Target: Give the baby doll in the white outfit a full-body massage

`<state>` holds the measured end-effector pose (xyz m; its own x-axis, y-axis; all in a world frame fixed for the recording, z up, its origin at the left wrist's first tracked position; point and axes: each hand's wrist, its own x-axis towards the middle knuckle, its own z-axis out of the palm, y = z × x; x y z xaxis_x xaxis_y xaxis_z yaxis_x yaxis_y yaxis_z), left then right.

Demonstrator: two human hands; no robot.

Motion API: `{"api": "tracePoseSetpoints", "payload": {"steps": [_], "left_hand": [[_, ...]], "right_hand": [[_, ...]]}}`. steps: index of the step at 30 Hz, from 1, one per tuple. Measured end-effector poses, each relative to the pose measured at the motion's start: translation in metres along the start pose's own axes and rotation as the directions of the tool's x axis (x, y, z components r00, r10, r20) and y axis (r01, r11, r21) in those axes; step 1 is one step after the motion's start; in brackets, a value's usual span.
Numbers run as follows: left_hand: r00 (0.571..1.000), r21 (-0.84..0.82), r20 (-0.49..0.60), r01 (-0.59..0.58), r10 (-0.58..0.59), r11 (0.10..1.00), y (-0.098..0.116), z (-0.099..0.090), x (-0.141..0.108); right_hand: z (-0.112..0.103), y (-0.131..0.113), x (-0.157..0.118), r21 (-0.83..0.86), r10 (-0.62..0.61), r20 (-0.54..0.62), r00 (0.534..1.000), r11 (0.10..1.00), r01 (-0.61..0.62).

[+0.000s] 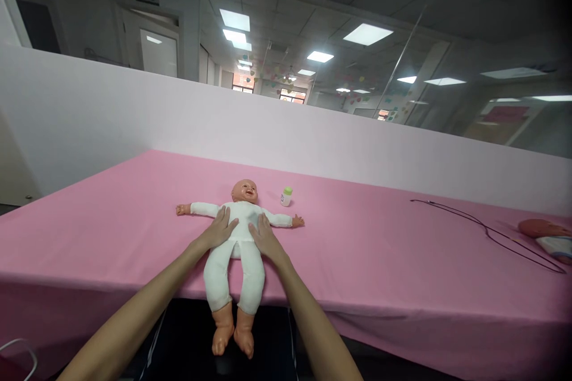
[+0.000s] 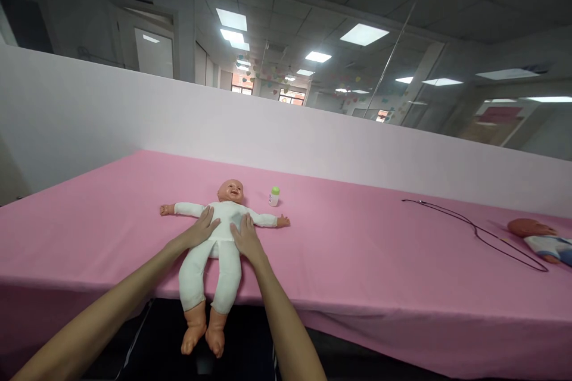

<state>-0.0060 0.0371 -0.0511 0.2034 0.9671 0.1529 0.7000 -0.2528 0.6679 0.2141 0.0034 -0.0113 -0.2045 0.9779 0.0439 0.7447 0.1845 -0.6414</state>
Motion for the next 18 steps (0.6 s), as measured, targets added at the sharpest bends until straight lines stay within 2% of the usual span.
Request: {"api": "tracePoseSetpoints", "payload": {"steps": [2, 4, 6, 8, 10, 12, 15, 18], "left_hand": [[0.998, -0.007, 0.030, -0.059, 0.059, 0.998, -0.004, -0.001, -0.021], [0.989, 0.020, 0.067, -0.136, 0.135, 0.990, 0.005, -0.002, -0.036], [0.973, 0.049, 0.107, -0.209, 0.203, 0.977, 0.021, -0.002, -0.040], [0.969, 0.060, 0.118, -0.226, 0.218, 0.972, 0.038, -0.001, -0.032], [0.980, 0.062, 0.098, -0.180, 0.173, 0.982, 0.047, -0.001, -0.016], [0.992, 0.066, 0.066, -0.114, 0.110, 0.991, 0.048, 0.000, 0.003], [1.000, 0.064, 0.010, -0.029, 0.029, 0.998, 0.036, 0.001, 0.022], [1.000, 0.014, -0.004, 0.015, -0.015, 1.000, 0.019, 0.001, 0.017]], "right_hand": [[-0.001, -0.002, -0.015, -0.018, -0.034, 0.036, 0.999, 0.999, 0.035], [0.000, -0.006, -0.021, -0.056, -0.127, 0.083, 0.988, 0.990, 0.132], [0.004, -0.012, -0.016, -0.105, -0.256, 0.141, 0.956, 0.957, 0.271], [0.008, -0.018, -0.002, -0.153, -0.342, 0.160, 0.926, 0.918, 0.365], [0.012, -0.023, 0.015, -0.189, -0.325, 0.109, 0.939, 0.921, 0.340], [0.014, -0.024, 0.031, -0.193, -0.247, 0.016, 0.969, 0.950, 0.245], [0.015, -0.017, 0.044, -0.151, -0.149, -0.118, 0.982, 0.980, 0.130], [0.015, -0.005, 0.042, -0.072, -0.068, -0.156, 0.985, 0.996, 0.058]]}}
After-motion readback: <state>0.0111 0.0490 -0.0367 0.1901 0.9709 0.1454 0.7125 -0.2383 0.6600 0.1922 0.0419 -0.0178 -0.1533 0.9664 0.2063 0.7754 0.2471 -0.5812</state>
